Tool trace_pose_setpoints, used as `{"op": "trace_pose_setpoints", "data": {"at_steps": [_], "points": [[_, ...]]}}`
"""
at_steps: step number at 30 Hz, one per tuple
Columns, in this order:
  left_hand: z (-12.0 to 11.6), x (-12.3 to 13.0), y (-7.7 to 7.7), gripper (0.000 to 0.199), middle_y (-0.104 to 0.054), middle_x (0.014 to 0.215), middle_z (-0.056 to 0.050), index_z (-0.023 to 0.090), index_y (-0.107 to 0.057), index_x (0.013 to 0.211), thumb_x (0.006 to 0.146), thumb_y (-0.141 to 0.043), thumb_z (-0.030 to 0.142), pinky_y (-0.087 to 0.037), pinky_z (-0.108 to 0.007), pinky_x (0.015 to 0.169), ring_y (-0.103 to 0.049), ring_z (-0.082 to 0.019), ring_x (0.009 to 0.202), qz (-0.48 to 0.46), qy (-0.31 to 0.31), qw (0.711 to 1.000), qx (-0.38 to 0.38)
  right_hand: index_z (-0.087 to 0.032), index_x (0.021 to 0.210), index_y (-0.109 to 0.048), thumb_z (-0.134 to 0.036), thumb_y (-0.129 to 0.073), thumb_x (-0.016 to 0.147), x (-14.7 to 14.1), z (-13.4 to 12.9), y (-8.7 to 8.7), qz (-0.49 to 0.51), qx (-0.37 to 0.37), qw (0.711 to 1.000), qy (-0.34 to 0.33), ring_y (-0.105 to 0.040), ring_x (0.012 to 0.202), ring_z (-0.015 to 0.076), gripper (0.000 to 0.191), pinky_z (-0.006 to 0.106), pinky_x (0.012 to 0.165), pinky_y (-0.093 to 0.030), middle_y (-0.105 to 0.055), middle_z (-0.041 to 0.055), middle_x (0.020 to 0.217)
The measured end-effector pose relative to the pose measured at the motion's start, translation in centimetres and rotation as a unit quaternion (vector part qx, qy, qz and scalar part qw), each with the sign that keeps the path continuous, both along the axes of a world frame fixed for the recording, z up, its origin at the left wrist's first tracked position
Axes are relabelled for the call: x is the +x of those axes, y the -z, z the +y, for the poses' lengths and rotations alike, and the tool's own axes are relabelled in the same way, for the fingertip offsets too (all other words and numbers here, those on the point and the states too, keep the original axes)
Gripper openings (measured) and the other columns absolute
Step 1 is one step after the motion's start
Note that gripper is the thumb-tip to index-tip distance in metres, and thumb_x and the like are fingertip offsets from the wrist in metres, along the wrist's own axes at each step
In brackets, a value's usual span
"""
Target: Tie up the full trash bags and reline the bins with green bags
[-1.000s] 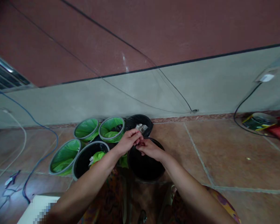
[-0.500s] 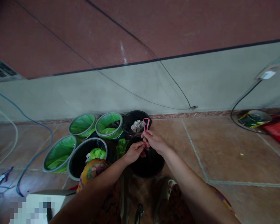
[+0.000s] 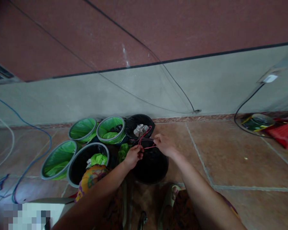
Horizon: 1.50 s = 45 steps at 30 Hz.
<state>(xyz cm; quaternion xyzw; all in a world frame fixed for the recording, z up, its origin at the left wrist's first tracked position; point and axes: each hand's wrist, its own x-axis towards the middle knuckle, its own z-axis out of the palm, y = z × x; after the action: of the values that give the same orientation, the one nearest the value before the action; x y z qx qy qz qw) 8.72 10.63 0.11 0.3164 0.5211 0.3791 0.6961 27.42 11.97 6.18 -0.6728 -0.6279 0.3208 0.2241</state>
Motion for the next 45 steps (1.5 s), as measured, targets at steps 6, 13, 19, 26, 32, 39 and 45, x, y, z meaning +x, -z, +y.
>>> {"op": "trace_pose_setpoints", "data": {"at_steps": [6,13,19,26,32,39,45], "points": [[0.6,-0.1,-0.1,0.016,-0.065,0.079,-0.001,0.017,-0.052,0.081,0.081,-0.058,0.032,-0.037,-0.017,0.047,-0.052,-0.004,0.048,-0.008,-0.068,0.997,-0.038,-0.019,0.108,-0.068,-0.029,-0.05,0.088,0.7,-0.4,-0.9,-0.104,0.01,0.995,0.007,-0.067,0.091,0.0197,0.028,0.028,0.079,-0.046,-0.073,0.0086,0.1],[1.0,-0.6,0.7,0.02,-0.055,0.066,0.005,0.017,-0.052,0.078,0.079,-0.059,0.036,-0.03,-0.015,0.041,-0.043,-0.002,0.041,0.024,-0.056,0.998,-0.017,-0.021,0.077,-0.077,-0.022,-0.075,0.064,2.1,-1.2,-1.1,-0.287,-0.146,0.945,-0.063,-0.068,0.089,0.0303,0.014,0.034,0.07,-0.048,-0.074,0.0118,0.088],[1.0,-0.4,1.3,0.026,-0.054,0.063,0.004,0.016,-0.053,0.075,0.08,-0.055,0.041,-0.023,-0.017,0.036,-0.038,-0.002,0.035,0.065,-0.004,0.996,0.066,-0.025,0.082,-0.076,-0.034,-0.056,0.084,3.3,-1.5,-0.3,-0.126,-0.039,0.99,-0.048,-0.066,0.076,0.018,0.023,0.026,0.065,-0.046,-0.074,0.0033,0.079],[0.7,0.2,0.6,0.033,-0.047,0.06,0.006,0.015,-0.056,0.078,0.078,-0.056,0.049,-0.023,-0.018,0.036,-0.035,-0.001,0.036,0.062,0.037,0.992,0.104,-0.018,0.069,-0.065,-0.039,-0.049,0.087,-0.2,-1.3,-0.5,0.121,0.083,0.977,-0.157,-0.059,0.089,0.0172,0.032,0.027,0.074,-0.045,-0.066,0.0072,0.1],[0.0,1.0,0.0,0.039,-0.046,0.06,0.007,0.018,-0.048,0.074,0.075,-0.057,0.056,-0.028,-0.019,0.041,-0.036,-0.003,0.042,0.025,0.085,0.984,0.156,-0.017,0.078,-0.061,-0.047,-0.045,0.09,-4.2,-1.0,-0.5,0.31,-0.036,0.934,-0.172,-0.052,0.061,0.0106,0.036,0.024,0.06,-0.044,-0.06,0.0006,0.07],[-0.6,1.2,0.2,0.029,-0.042,0.051,0.006,0.017,-0.047,0.062,0.075,-0.06,0.041,-0.031,-0.021,0.05,-0.039,-0.006,0.049,0.071,0.177,0.965,0.182,-0.016,0.079,-0.06,-0.051,-0.058,0.083,-4.3,-0.4,-0.5,0.408,-0.089,0.898,-0.139,-0.052,0.061,0.0073,0.035,0.019,0.057,-0.041,-0.06,-0.0006,0.072],[-0.7,1.0,0.4,0.042,-0.039,0.051,0.007,0.012,-0.064,0.083,0.084,-0.049,0.051,-0.023,-0.021,0.046,-0.032,-0.005,0.044,0.096,0.169,0.968,0.157,-0.02,0.116,-0.06,-0.04,-0.051,0.088,-3.1,0.4,-0.6,0.278,-0.019,0.959,-0.056,-0.058,0.065,0.0109,0.036,0.022,0.059,-0.045,-0.066,0.0016,0.081]]}}
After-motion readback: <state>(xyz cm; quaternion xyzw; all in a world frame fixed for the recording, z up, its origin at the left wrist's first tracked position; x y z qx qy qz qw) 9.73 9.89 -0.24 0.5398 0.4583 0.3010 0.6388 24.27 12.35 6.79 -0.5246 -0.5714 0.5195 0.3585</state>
